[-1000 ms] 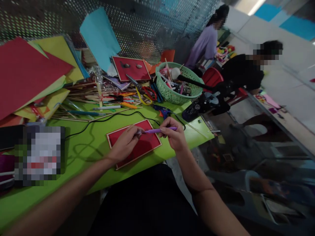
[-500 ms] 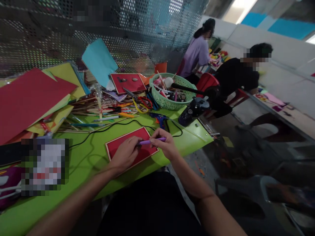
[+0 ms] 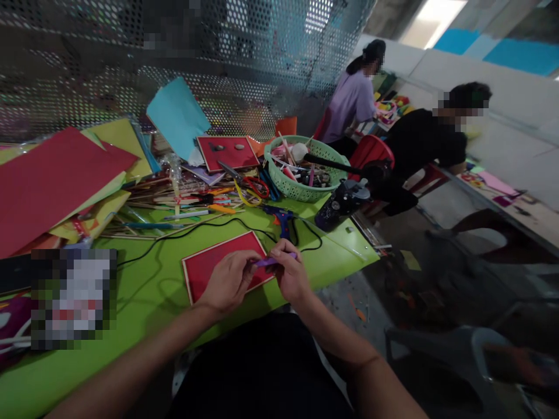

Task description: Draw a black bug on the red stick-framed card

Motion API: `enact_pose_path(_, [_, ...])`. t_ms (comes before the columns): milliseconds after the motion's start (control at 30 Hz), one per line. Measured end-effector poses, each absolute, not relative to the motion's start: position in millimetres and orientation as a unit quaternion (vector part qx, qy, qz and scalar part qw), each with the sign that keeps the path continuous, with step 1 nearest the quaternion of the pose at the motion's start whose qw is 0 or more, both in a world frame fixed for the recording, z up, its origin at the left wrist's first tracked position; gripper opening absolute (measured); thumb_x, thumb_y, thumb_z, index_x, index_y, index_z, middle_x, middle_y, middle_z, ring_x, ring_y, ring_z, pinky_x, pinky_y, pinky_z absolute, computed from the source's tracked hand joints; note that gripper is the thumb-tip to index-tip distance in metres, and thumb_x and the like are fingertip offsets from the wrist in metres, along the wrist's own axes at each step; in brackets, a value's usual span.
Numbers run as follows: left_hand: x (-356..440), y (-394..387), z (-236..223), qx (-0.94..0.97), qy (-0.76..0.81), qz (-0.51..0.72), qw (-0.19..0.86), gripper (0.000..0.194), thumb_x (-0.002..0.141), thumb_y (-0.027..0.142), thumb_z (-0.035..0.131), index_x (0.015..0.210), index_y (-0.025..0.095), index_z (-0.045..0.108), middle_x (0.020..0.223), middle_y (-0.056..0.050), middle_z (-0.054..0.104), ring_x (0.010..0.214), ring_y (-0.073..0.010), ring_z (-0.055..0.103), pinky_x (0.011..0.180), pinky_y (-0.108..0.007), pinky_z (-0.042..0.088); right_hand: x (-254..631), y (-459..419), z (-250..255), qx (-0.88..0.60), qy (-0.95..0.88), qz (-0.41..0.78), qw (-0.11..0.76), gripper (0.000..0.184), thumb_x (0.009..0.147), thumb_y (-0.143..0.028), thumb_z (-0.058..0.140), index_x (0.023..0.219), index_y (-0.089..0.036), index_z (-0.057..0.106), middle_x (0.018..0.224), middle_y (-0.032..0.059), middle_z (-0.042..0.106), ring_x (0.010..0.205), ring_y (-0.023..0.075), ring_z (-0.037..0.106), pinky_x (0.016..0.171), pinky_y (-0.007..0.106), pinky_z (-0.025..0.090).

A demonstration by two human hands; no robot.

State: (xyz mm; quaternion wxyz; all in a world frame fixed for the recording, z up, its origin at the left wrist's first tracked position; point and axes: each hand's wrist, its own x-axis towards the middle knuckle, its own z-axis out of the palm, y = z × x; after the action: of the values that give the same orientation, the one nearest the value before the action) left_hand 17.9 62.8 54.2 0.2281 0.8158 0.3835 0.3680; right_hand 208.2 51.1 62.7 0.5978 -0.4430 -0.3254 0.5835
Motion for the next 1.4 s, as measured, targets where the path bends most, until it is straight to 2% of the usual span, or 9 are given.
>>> enact_pose_path(200, [24.7, 69.3, 55.6, 0.829, 0.403, 0.316, 0.227, 0.026, 0.116, 0.031, 0.051, 0.124, 0.024, 0.075, 0.116, -0.009, 0.086, 0.107, -0.0253, 0.081, 0.099, -0.04, 0.066, 218.0, 56.7, 63.0, -0.45, -0.365, 0.575, 0.578, 0.047, 0.081, -0.054, 0.095, 0.074, -0.026, 0.058, 0.06, -0.0054, 0.062, 0.052, 0.0139, 0.059, 0.055, 0.025, 0.045])
enact_pose_path(400, [-6.3, 114.4, 76.2, 0.777, 0.52, 0.27, 0.229, 0.036, 0.115, 0.038, 0.044, 0.114, 0.02, 0.075, 0.107, -0.011, 0.082, 0.098, -0.0285, 0.076, 0.094, -0.044, 0.064, 240.2, 57.9, 46.4, -0.436, -0.41, 0.537, 0.595, 0.054, 0.086, -0.063, 0.091, 0.121, -0.028, 0.069, 0.092, 0.0029, 0.08, 0.072, 0.0194, 0.064, 0.07, 0.032, 0.054])
enact_pose_path(533, [-59.6, 153.8, 97.1, 0.683, 0.686, 0.207, 0.145, 0.041, 0.117, 0.042, 0.043, 0.132, 0.016, 0.071, 0.13, -0.011, 0.079, 0.121, -0.027, 0.073, 0.11, -0.039, 0.058, 267.9, 57.5, 43.3, -0.484, -0.478, 0.505, 0.531, 0.034, 0.091, -0.05, 0.087, 0.112, -0.027, 0.073, 0.098, 0.0045, 0.079, 0.081, 0.0212, 0.065, 0.072, 0.032, 0.053])
enact_pose_path(633, [-92.7, 173.1, 105.7, 0.64, 0.735, 0.195, 0.111, 0.057, 0.121, 0.045, 0.031, 0.147, 0.008, 0.065, 0.146, -0.02, 0.073, 0.133, -0.0329, 0.069, 0.12, -0.05, 0.054, 284.4, 70.1, 58.9, -0.505, -0.572, 0.445, 0.469, 0.025, 0.094, -0.042, 0.082, 0.113, -0.026, 0.077, 0.104, 0.0041, 0.079, 0.079, 0.0196, 0.065, 0.075, 0.033, 0.054])
enact_pose_path(733, [-110.8, 182.4, 98.6, 0.614, 0.766, 0.165, 0.09, 0.073, 0.122, 0.052, 0.022, 0.149, 0.0, 0.066, 0.155, -0.032, 0.067, 0.144, -0.0468, 0.063, 0.122, -0.069, 0.051, 291.6, 103.1, 86.8, -0.503, -0.657, 0.333, 0.452, 0.023, 0.098, -0.035, 0.076, 0.119, -0.026, 0.078, 0.108, 0.0055, 0.078, 0.087, 0.022, 0.072, 0.083, 0.035, 0.058])
enact_pose_path(867, [-120.7, 182.5, 78.0, 0.628, 0.767, 0.128, 0.037, 0.083, 0.12, 0.059, 0.018, 0.164, 0.004, 0.063, 0.17, -0.033, 0.058, 0.16, -0.0555, 0.051, 0.126, -0.079, 0.045, 293.1, 177.6, 128.9, -0.555, -0.687, 0.183, 0.431, 0.03, 0.099, -0.02, 0.065, 0.126, -0.022, 0.078, 0.137, 0.0132, 0.079, 0.097, 0.024, 0.078, 0.1, 0.041, 0.063])
enact_pose_path(1100, [-133.4, 175.7, 70.7, 0.626, 0.752, 0.206, 0.006, 0.089, 0.113, 0.073, 0.026, 0.16, 0.011, 0.07, 0.175, -0.026, 0.06, 0.165, -0.0545, 0.047, 0.134, -0.079, 0.04, 294.9, 300.1, 164.5, -0.753, -0.639, 0.077, 0.136, 0.041, 0.109, -0.013, 0.057, 0.14, -0.024, 0.081, 0.152, 0.0166, 0.082, 0.141, 0.0364, 0.078, 0.115, 0.046, 0.062])
enact_pose_path(1233, [-134.4, 174.6, 66.6, 0.628, 0.741, 0.236, -0.006, 0.092, 0.112, 0.078, 0.025, 0.157, 0.013, 0.071, 0.174, -0.025, 0.062, 0.166, -0.0537, 0.05, 0.137, -0.078, 0.037, 294.1, 334.1, 156.7, -0.763, -0.633, 0.095, 0.091, 0.05, 0.102, -0.011, 0.071, 0.151, -0.024, 0.079, 0.151, 0.019, 0.084, 0.139, 0.0371, 0.081, 0.113, 0.047, 0.065])
enact_pose_path(1400, [-136.0, 176.0, 55.8, 0.645, 0.723, 0.248, -0.005, 0.083, 0.111, 0.079, 0.03, 0.151, 0.021, 0.073, 0.174, -0.019, 0.063, 0.17, -0.0474, 0.05, 0.142, -0.071, 0.034, 307.2, 357.9, 160.8, -0.795, -0.597, 0.062, 0.093, 0.034, 0.108, -0.013, 0.065, 0.137, -0.012, 0.084, 0.146, 0.0275, 0.084, 0.142, 0.0397, 0.08, 0.116, 0.049, 0.063])
